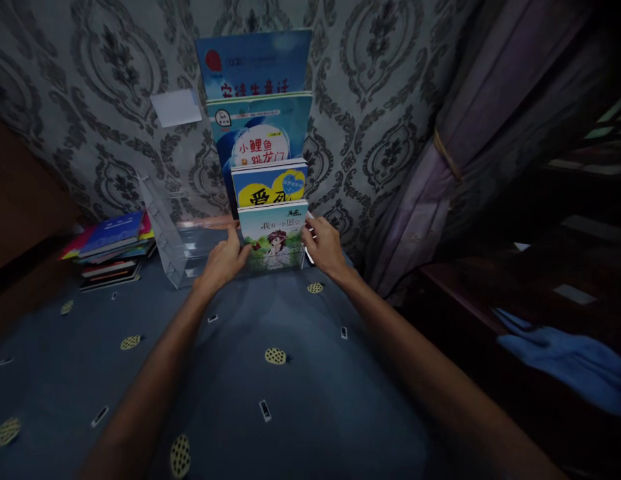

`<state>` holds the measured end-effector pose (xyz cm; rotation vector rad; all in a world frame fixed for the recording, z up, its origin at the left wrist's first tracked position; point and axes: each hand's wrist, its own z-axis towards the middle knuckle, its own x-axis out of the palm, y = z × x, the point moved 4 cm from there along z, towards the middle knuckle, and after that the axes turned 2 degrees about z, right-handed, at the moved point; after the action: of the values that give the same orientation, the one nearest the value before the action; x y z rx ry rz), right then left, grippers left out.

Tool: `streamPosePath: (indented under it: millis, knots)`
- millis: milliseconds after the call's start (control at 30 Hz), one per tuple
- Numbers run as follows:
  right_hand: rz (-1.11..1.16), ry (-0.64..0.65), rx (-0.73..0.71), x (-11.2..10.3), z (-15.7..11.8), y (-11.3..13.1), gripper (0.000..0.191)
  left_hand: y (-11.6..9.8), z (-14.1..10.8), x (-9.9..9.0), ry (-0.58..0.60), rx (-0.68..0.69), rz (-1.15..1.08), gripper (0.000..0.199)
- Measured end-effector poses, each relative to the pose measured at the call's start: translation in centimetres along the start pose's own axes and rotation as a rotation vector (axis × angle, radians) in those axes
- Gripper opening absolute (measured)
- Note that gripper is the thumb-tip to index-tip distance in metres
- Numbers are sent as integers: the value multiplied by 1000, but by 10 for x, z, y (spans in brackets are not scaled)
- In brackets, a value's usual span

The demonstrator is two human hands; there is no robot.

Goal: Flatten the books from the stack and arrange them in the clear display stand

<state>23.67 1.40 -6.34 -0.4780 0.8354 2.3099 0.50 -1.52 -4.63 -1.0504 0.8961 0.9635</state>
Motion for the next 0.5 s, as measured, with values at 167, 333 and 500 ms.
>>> streamPosePath:
  millis: [167, 333, 500]
  knots:
    - [-30, 65, -22, -12, 7, -2, 26, 3, 2, -4, -20, 66, -106, 59]
    - [-156, 208, -43, -24, 14, -3, 22, 4, 2, -4, -7, 87, -129, 60]
    - [-222, 338, -57, -29, 14, -1, 18, 5, 1, -5, 17, 99, -147, 64]
